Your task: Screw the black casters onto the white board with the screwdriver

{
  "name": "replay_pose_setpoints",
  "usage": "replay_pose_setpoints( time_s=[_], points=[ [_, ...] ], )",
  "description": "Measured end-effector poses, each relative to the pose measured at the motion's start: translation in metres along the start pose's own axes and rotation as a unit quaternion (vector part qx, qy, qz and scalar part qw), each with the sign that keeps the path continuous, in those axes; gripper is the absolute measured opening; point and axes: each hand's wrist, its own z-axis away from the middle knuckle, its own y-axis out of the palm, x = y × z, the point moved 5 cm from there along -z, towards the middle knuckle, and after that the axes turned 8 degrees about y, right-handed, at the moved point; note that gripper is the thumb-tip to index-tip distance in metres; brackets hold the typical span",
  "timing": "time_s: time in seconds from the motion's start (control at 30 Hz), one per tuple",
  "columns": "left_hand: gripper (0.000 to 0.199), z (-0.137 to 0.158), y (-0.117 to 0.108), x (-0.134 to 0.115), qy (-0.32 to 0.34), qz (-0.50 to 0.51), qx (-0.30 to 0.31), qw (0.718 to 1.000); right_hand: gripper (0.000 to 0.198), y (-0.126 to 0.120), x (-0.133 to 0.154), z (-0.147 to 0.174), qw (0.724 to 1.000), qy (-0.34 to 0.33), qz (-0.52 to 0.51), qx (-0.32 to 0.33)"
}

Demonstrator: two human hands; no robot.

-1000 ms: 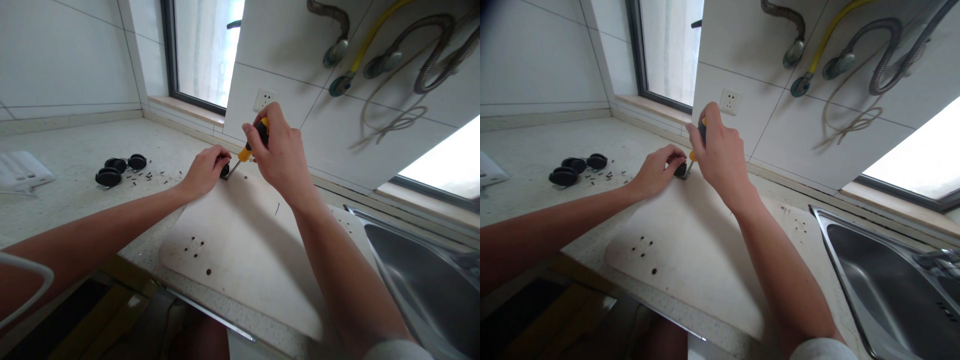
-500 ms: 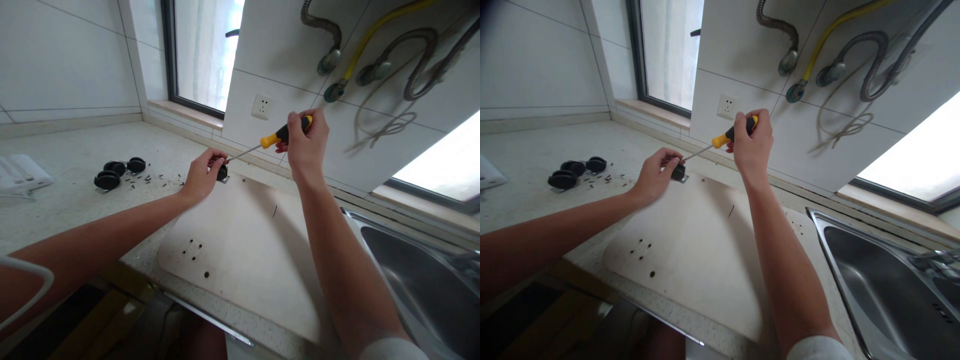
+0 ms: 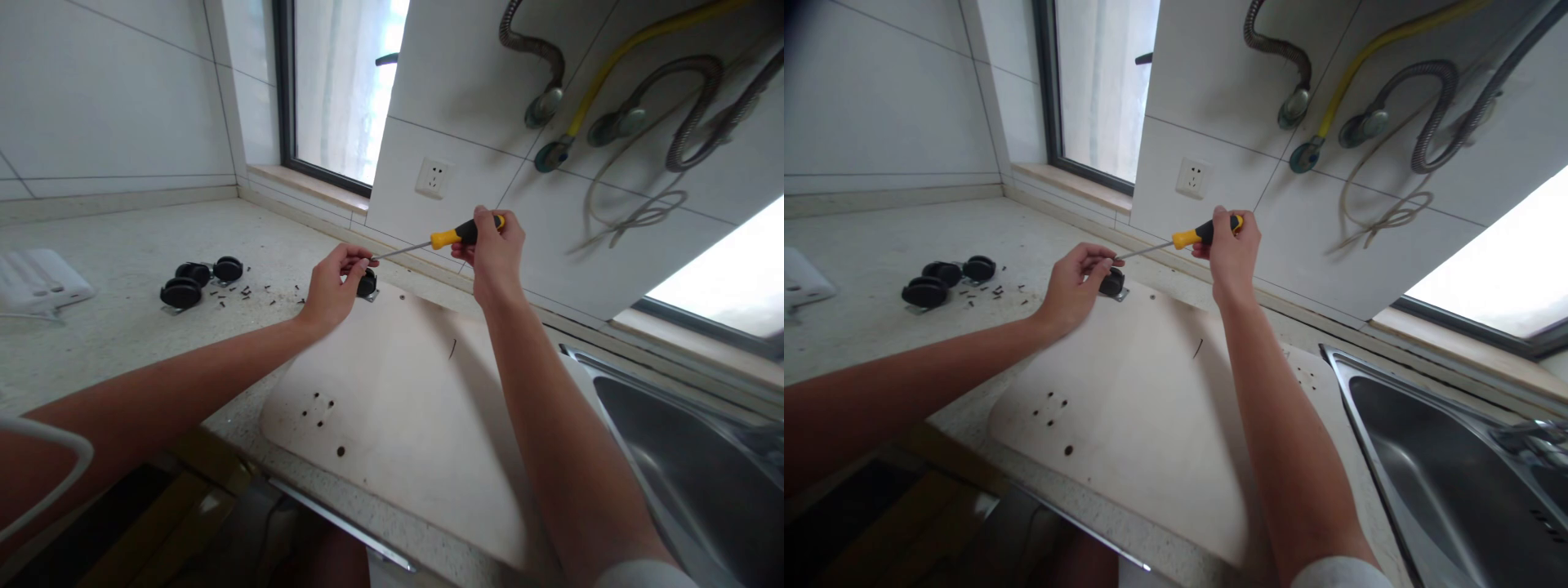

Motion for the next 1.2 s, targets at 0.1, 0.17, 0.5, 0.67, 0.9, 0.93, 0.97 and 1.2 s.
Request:
replay_pose_setpoints(
  time_s=[0.1, 0.17, 0.5, 0.67, 0.9, 0.93, 0.97, 1.2],
  points=[
    [0.009, 0.001, 0.0, 0.001, -0.01, 0.005, -0.005, 1.0, 0.017, 0.0, -0.006, -0.003, 1.0, 0.028, -0.008, -0.004],
    [0.009, 0.002, 0.0, 0.001, -0.01, 0.0, -0.009, 1.0, 0.018, 0.0, -0.01, -0.004, 0.999, 0.044, -0.014, -0.006],
    [0.007, 0.002, 0.0, -0.001, 0.008, -0.006, -0.011, 1.0, 0.025, -0.001, -0.019, -0.006, 0.995, 0.088, -0.042, -0.012],
    [0.008, 0.002, -0.001, 0.001, -0.003, 0.006, -0.012, 1.0, 0.025, 0.0, -0.026, -0.003, 0.991, 0.117, -0.057, -0.015],
    [0.014, 0.002, 0.0, 0.005, 0.023, 0.008, -0.006, 1.0, 0.028, 0.0, -0.029, -0.002, 0.989, 0.129, -0.067, -0.013],
    [0.018, 0.002, -0.001, 0.005, 0.033, 0.007, -0.006, 0.999, 0.027, -0.001, -0.028, -0.003, 0.99, 0.125, -0.067, -0.016],
    [0.022, 0.002, -0.001, 0.004, 0.041, 0.004, -0.007, 0.999, 0.026, -0.002, -0.025, -0.003, 0.99, 0.119, -0.068, -0.021],
    [0.033, 0.006, -0.004, -0.001, 0.079, -0.161, 0.028, 0.983, 0.023, -0.011, 0.001, -0.005, 0.993, 0.044, -0.075, -0.075]
  ],
)
